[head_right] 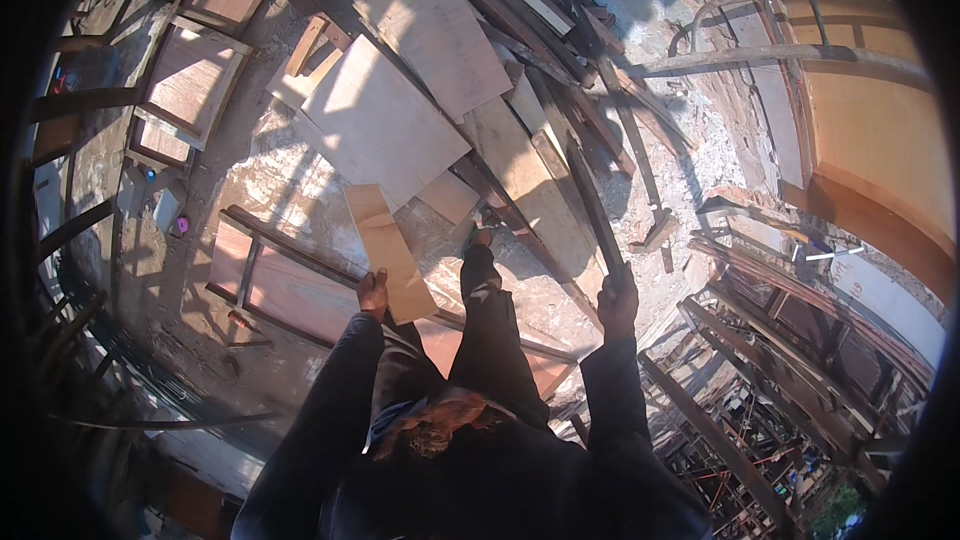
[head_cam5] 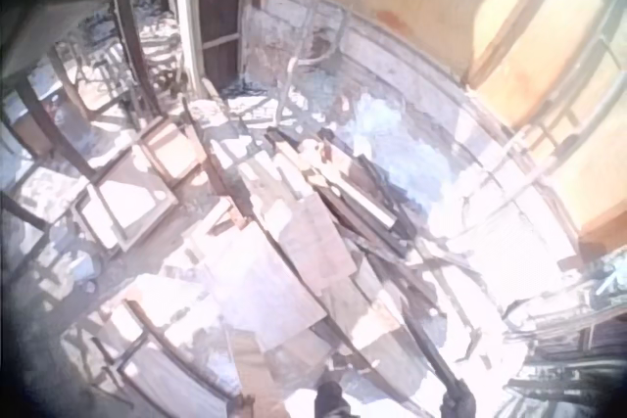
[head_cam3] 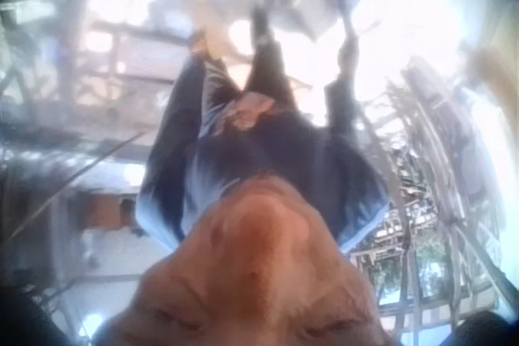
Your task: The person builds a wooden frame by placing wooden strips onto a plywood sheet and hammering nails through the strips to secure them.
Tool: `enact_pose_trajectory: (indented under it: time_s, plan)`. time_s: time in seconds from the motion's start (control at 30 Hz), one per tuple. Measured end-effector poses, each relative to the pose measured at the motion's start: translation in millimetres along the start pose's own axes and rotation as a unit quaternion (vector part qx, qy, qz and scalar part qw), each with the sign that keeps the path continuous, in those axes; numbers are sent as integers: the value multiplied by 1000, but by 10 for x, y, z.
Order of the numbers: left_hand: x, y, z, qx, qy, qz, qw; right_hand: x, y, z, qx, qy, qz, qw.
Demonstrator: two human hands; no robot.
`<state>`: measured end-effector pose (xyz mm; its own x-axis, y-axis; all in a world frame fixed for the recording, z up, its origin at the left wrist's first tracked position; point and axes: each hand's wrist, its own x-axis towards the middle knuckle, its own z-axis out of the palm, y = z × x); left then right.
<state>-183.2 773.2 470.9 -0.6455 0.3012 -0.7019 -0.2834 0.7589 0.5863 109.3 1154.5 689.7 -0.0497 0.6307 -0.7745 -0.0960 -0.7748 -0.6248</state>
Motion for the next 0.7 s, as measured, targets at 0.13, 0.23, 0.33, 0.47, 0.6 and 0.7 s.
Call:
enact_pose_trajectory:
  time_s: [0.13,0.23,0.33,0.47,0.6,0.7]
  plan:
    - [277,989,105,-137,-34,64,988,-548,124,131,4,66,-5,998]
    - [608,1449,25,46,-135,46,989,-684,155,271,-27,34,-21,999]
    - [778,1451,-52,15,-28,130,991,-815,160,826,-187,-71,-62,978]
    - [-125,2546,-289,-355,-292,-76,885,-1000,227,981,-186,-123,-38,974]
    - [-788,2928,-261,-370,-246,33,895,-1212,207,1266,-256,-212,-34,942]
    - [-1137,3032,-164,-399,-211,79,889,-1288,95,1146,-305,-283,-33,909]
